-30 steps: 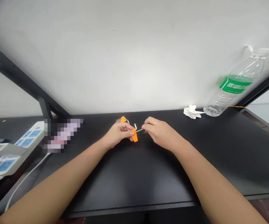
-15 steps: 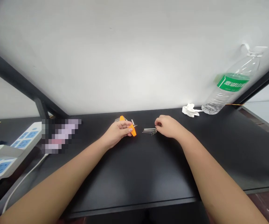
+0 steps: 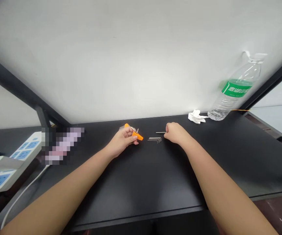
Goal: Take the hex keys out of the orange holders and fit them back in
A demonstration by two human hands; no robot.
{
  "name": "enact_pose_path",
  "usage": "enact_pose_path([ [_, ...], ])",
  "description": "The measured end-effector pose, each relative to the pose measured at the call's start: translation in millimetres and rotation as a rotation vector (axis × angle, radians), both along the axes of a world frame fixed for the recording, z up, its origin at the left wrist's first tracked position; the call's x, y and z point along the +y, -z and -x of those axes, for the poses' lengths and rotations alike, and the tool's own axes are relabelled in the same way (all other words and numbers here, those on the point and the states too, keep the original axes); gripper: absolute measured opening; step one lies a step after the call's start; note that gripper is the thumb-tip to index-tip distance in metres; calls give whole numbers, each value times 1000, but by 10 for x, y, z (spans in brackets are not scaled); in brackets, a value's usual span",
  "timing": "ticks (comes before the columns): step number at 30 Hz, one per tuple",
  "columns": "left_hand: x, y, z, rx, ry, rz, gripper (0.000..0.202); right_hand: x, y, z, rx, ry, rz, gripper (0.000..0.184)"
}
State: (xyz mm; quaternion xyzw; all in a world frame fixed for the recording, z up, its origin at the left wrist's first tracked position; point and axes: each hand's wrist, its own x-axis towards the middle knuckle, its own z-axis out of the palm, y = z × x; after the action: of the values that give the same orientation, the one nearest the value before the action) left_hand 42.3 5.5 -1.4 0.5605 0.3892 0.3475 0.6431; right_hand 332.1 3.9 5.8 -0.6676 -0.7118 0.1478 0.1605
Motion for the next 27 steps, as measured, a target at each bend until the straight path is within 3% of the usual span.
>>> enact_pose_path([
  [3, -9, -3, -5, 18, 8, -18, 40, -32, -56, 15, 209, -79, -54, 10],
  [8, -14, 0, -8, 17, 18, -15, 40, -168, -148, 207, 544, -325, -147, 15],
  [14, -25, -33, 7, 23, 60, -5, 38, -324, -223, 425, 418, -489, -385, 22],
  [27, 7, 6, 33, -59, 58, -2, 34, -348, -250, 400, 326, -561, -486, 26],
])
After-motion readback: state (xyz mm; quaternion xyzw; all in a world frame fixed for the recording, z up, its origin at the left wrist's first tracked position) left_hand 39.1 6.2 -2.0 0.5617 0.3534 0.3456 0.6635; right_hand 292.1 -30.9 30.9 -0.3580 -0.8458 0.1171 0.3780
